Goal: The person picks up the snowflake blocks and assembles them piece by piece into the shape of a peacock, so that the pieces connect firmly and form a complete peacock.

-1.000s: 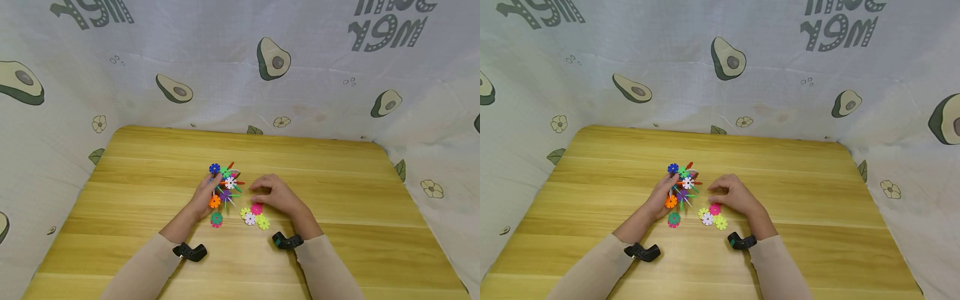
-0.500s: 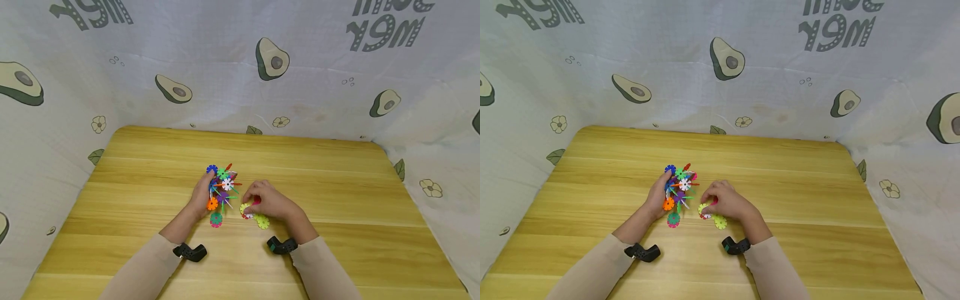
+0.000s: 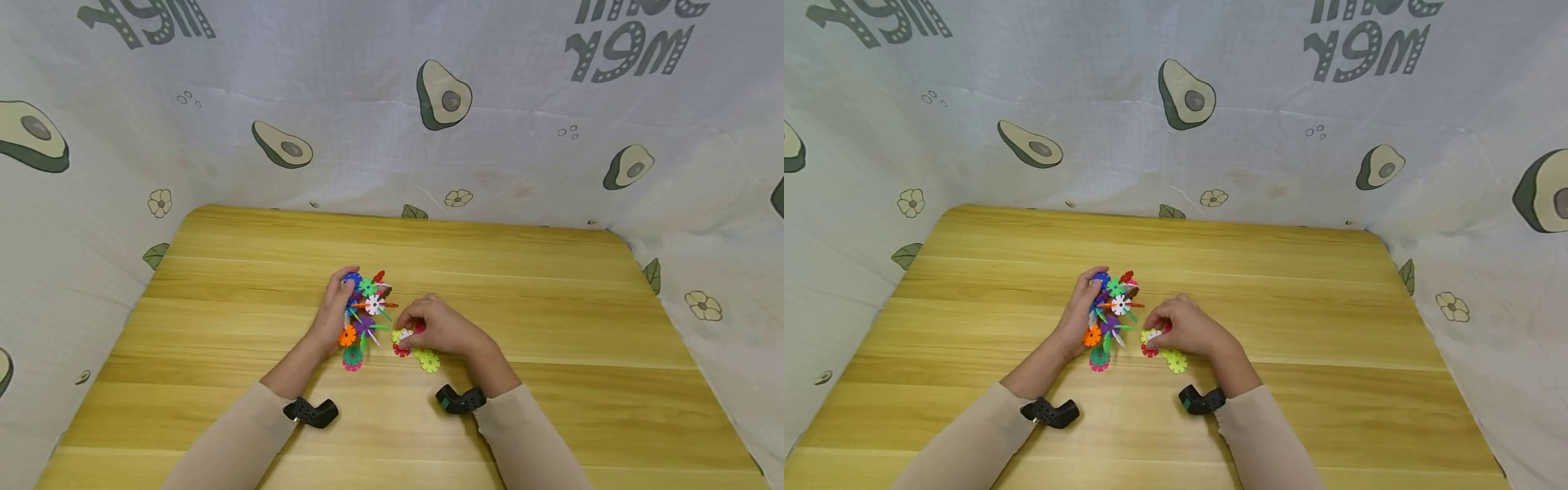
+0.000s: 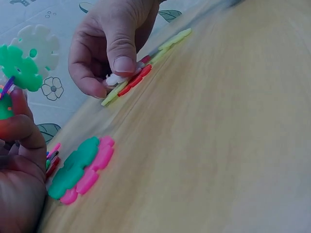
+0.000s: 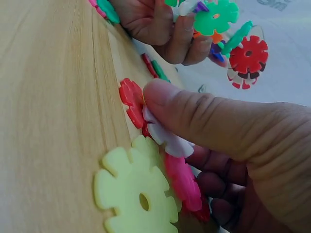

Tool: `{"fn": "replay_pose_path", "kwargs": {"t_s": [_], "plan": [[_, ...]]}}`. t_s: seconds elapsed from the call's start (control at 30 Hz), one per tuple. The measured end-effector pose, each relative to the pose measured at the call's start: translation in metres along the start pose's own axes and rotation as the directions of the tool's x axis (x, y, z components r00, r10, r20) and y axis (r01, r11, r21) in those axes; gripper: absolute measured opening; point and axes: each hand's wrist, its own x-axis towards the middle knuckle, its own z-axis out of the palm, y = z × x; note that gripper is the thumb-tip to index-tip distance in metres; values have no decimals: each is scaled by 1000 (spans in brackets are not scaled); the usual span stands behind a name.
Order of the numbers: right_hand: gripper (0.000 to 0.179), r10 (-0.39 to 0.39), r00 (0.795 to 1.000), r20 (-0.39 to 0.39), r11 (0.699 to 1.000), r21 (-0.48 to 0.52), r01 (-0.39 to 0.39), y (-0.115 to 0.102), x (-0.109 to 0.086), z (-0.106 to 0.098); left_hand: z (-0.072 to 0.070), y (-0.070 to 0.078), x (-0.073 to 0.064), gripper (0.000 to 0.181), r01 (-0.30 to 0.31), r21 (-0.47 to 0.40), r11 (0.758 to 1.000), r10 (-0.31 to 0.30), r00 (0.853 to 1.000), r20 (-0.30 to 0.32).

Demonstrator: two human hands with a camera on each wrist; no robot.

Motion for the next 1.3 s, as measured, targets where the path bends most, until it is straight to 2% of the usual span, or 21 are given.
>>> {"fn": "replay_pose_path", "kwargs": {"t_s": [0.13, 0.3, 0.43, 0.53, 0.6, 0.67, 0.7, 0.8, 0.93, 1.03, 1.17, 1.3], "plan": [[13, 65, 998, -11, 997, 33, -64, 1, 0, 0, 0, 0, 0, 46, 2, 38, 999, -3, 999, 34], [10, 151, 986, -67, 978, 153, -139, 5, 1, 1, 0, 1, -1, 48, 31, 94, 995, -38, 996, 76], [12, 180, 967, -181, 954, 273, -126, 9, 1, 1, -3, 1, -2, 55, 68, 142, 988, -90, 984, 153], [16, 185, 941, -284, 921, 385, -64, 12, 1, 1, -5, 1, -3, 56, 53, 205, 977, -102, 966, 236], [20, 154, 929, -338, 890, 456, 19, 13, 1, 1, -7, 1, -3, 47, 25, 223, 975, -91, 952, 293], [23, 104, 928, -357, 840, 532, 111, 13, 1, 2, -8, 2, -2, 37, -2, 216, 976, -75, 935, 346], [24, 72, 930, -360, 815, 559, 153, 12, 2, 2, -8, 2, -2, 36, -6, 203, 979, -71, 928, 367], [27, -5, 936, -353, 775, 590, 227, 9, 2, 3, -10, 2, -1, 40, -4, 185, 983, -72, 914, 399], [28, -39, 943, -331, 788, 571, 233, 6, 3, 6, -11, 4, -2, 58, -15, 210, 978, -76, 905, 419], [26, -53, 948, -315, 771, 591, 239, 5, 4, 8, -11, 4, -2, 64, -26, 227, 973, -77, 898, 434], [25, -88, 949, -302, 748, 609, 264, 5, 4, 9, -12, 5, -1, 69, -7, 201, 980, -89, 881, 465], [24, -101, 952, -288, 766, 588, 259, 3, 3, 9, -12, 5, -1, 73, 18, 180, 983, -103, 874, 476]]}}
